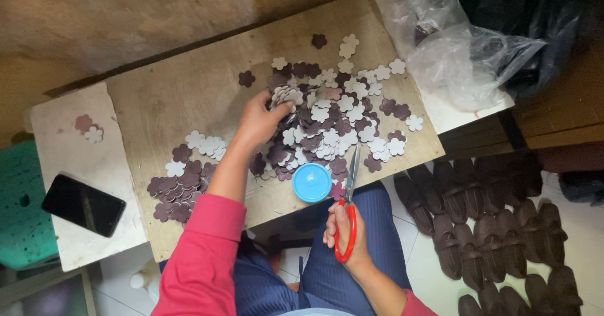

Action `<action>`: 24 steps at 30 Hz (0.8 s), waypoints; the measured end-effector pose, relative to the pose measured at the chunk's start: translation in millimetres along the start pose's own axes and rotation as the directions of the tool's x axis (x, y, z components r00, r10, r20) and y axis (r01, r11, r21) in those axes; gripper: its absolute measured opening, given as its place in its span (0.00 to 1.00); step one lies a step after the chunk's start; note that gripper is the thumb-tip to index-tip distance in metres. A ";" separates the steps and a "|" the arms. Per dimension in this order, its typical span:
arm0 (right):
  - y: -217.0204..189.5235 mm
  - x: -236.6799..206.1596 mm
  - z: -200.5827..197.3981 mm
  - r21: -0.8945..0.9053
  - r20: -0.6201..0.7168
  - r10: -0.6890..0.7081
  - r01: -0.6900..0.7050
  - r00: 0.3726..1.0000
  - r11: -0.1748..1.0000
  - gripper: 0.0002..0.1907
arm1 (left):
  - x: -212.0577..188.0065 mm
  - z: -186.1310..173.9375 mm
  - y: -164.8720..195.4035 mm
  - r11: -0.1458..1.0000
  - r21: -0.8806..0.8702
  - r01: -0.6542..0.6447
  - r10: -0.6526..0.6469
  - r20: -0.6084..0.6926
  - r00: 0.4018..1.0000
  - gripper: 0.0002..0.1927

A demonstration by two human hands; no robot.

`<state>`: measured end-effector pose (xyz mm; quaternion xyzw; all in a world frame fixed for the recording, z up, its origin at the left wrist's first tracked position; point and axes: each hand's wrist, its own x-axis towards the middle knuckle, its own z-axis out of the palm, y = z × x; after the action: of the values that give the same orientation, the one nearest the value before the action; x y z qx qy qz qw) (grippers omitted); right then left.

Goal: The person trims the edges of white flower-shaped craft pieces using scissors, then applies glue to them and attaches brown flower-shaped pieces. The person handles the pieces one at a time and places the assembled units on the table.

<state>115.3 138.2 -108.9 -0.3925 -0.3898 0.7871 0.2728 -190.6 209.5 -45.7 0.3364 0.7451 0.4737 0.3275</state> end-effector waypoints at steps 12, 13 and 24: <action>0.2 2.7 1.6 0.010 -0.014 -0.033 0.033 0.999 0.999 0.20 | -36.4 6.2 16.5 0.978 -0.102 -0.183 0.207 0.355 0.911 0.34; -0.5 2.8 1.1 0.014 -0.013 -0.032 0.032 0.999 0.999 0.20 | -32.3 10.3 18.2 0.958 -0.236 -0.160 0.246 0.399 0.883 0.35; -0.5 2.5 0.2 0.031 0.008 -0.035 0.034 0.999 0.999 0.20 | -1.3 -3.2 3.4 0.949 0.304 -0.088 0.132 -0.128 0.983 0.22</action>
<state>113.8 140.2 -109.5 -0.3782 -0.3855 0.7899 0.2907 -191.9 208.0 -41.2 0.3871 0.8100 0.3972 0.1906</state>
